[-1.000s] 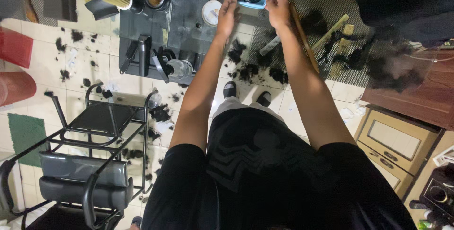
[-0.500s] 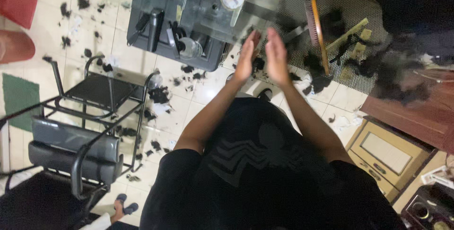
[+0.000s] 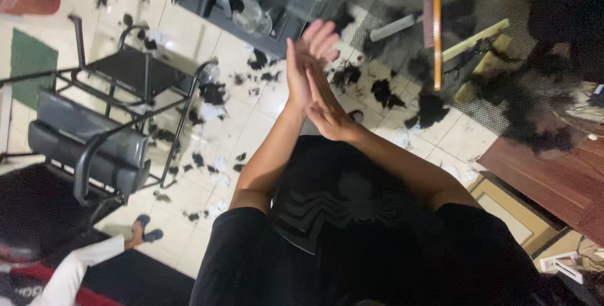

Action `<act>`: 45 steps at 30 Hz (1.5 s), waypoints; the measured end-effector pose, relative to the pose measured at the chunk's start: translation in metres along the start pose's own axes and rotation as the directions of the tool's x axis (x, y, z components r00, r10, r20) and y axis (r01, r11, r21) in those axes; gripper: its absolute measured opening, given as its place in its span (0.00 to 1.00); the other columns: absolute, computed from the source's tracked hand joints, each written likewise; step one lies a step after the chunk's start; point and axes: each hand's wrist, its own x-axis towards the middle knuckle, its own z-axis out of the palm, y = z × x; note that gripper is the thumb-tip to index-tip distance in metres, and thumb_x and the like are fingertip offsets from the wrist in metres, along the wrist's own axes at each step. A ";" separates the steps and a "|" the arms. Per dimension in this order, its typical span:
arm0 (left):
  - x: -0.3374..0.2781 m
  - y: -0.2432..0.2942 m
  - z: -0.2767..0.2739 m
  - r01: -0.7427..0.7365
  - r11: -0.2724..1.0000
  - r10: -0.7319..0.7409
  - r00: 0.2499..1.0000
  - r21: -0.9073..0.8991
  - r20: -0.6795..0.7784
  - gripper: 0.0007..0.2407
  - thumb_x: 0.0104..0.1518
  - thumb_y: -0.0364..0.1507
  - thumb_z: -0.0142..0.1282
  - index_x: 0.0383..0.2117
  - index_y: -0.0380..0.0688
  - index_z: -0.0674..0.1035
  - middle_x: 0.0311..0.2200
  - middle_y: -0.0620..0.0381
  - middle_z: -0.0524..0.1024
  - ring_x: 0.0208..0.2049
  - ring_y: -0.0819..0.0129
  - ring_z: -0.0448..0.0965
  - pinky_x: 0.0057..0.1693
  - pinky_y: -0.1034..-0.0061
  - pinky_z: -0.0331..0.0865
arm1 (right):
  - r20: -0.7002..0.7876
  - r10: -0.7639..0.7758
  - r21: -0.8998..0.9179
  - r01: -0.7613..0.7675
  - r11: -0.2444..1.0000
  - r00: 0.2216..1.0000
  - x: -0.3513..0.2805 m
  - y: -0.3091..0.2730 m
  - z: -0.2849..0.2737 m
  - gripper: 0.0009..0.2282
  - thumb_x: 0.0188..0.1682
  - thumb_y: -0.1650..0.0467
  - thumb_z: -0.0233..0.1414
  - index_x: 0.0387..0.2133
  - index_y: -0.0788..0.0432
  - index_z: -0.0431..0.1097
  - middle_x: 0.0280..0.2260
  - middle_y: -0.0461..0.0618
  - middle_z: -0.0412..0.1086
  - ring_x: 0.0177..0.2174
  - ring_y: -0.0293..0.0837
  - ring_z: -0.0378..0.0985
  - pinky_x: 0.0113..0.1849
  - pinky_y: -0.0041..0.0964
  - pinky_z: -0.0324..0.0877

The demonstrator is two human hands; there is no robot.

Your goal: The person organizes and cleans various barbering tools on a workstation, including handling a brush, a comb, and hair clippers while clearing hair debris.

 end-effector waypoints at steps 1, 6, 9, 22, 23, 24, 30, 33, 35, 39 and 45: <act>-0.010 0.003 0.003 -0.045 0.969 0.065 0.995 0.241 -0.074 0.34 0.77 0.52 0.22 0.74 0.31 0.54 0.75 0.37 0.55 0.74 0.44 0.55 0.75 0.51 0.49 | 0.015 0.004 0.040 -0.005 0.999 1.000 -0.004 0.002 0.003 0.33 0.64 0.50 0.24 0.74 0.58 0.28 0.76 0.50 0.24 0.74 0.52 0.26 0.72 0.52 0.30; -0.051 -0.021 0.027 -0.211 0.577 0.195 0.974 0.789 0.117 0.33 0.71 0.53 0.20 0.76 0.49 0.40 0.79 0.59 0.36 0.80 0.60 0.41 0.82 0.63 0.35 | -0.108 0.156 0.256 -0.124 0.959 0.982 0.003 0.015 0.013 0.36 0.61 0.48 0.18 0.75 0.58 0.29 0.76 0.55 0.23 0.75 0.53 0.24 0.73 0.52 0.29; -0.050 -0.021 0.004 -0.175 0.746 0.155 0.984 0.642 0.087 0.29 0.74 0.48 0.29 0.75 0.46 0.45 0.78 0.58 0.32 0.80 0.59 0.32 0.81 0.64 0.30 | -0.214 0.272 0.304 -0.200 0.931 0.938 0.016 0.023 0.027 0.36 0.61 0.47 0.16 0.74 0.59 0.30 0.76 0.59 0.24 0.74 0.53 0.24 0.73 0.50 0.28; -0.028 0.017 -0.198 0.284 0.844 -0.298 0.954 0.455 -0.043 0.18 0.83 0.36 0.39 0.58 0.28 0.73 0.32 0.42 0.84 0.38 0.59 0.83 0.52 0.69 0.77 | -0.049 0.551 0.146 -0.540 0.829 0.833 0.026 0.028 0.048 0.09 0.55 0.71 0.54 0.41 0.66 0.77 0.34 0.53 0.79 0.33 0.44 0.79 0.37 0.38 0.72; -0.024 0.024 -0.192 0.245 0.908 -0.275 0.960 0.340 0.043 0.16 0.82 0.36 0.37 0.62 0.35 0.68 0.33 0.43 0.82 0.40 0.59 0.83 0.52 0.66 0.77 | -0.116 0.599 0.262 -0.557 0.788 0.792 0.024 0.027 0.053 0.08 0.55 0.71 0.54 0.36 0.67 0.77 0.30 0.51 0.77 0.30 0.44 0.77 0.35 0.38 0.72; -0.016 0.031 -0.182 0.245 0.908 -0.277 0.960 0.340 0.050 0.16 0.82 0.36 0.37 0.62 0.35 0.68 0.33 0.43 0.82 0.40 0.59 0.83 0.52 0.66 0.77 | -0.170 0.641 0.370 -0.555 0.745 0.748 0.025 0.030 0.053 0.10 0.56 0.70 0.55 0.32 0.68 0.76 0.26 0.49 0.75 0.28 0.44 0.75 0.33 0.39 0.71; -0.006 0.044 -0.121 0.125 0.811 -0.318 0.914 0.571 0.252 0.24 0.71 0.30 0.42 0.73 0.42 0.55 0.74 0.45 0.51 0.74 0.55 0.54 0.76 0.60 0.52 | -0.484 0.610 0.424 -0.442 0.791 0.627 0.040 0.047 0.050 0.22 0.64 0.61 0.33 0.55 0.64 0.68 0.50 0.57 0.72 0.47 0.47 0.76 0.50 0.40 0.74; -0.006 0.030 -0.104 0.061 0.794 -0.296 0.909 0.605 0.295 0.28 0.73 0.35 0.41 0.75 0.44 0.44 0.78 0.50 0.37 0.78 0.54 0.39 0.77 0.61 0.43 | -0.445 0.247 0.137 -0.208 0.969 0.861 0.045 0.056 0.057 0.24 0.68 0.62 0.27 0.71 0.66 0.44 0.71 0.64 0.46 0.70 0.53 0.49 0.69 0.45 0.47; 0.004 0.022 -0.097 -0.125 0.670 -0.057 0.974 0.732 0.219 0.28 0.75 0.39 0.31 0.77 0.46 0.40 0.79 0.52 0.31 0.80 0.56 0.28 0.81 0.61 0.29 | -0.348 0.302 0.234 -0.229 0.945 0.887 0.039 0.046 0.070 0.24 0.67 0.63 0.27 0.72 0.66 0.39 0.73 0.64 0.40 0.72 0.53 0.41 0.70 0.44 0.41; 0.019 0.029 -0.085 -0.063 0.741 0.045 0.998 0.669 0.044 0.27 0.75 0.41 0.30 0.76 0.44 0.46 0.78 0.48 0.40 0.79 0.53 0.40 0.81 0.61 0.38 | -0.081 0.362 0.222 -0.337 0.915 0.929 0.028 0.010 0.058 0.26 0.63 0.69 0.38 0.70 0.72 0.38 0.71 0.69 0.39 0.69 0.59 0.40 0.65 0.46 0.44; -0.001 0.025 -0.086 0.195 0.789 -0.182 0.980 0.583 -0.080 0.17 0.72 0.33 0.47 0.61 0.34 0.74 0.49 0.44 0.82 0.50 0.62 0.81 0.56 0.70 0.73 | -0.141 0.437 0.194 -0.408 0.892 0.888 0.021 0.022 0.007 0.10 0.59 0.73 0.49 0.47 0.68 0.74 0.45 0.56 0.77 0.45 0.44 0.80 0.49 0.35 0.74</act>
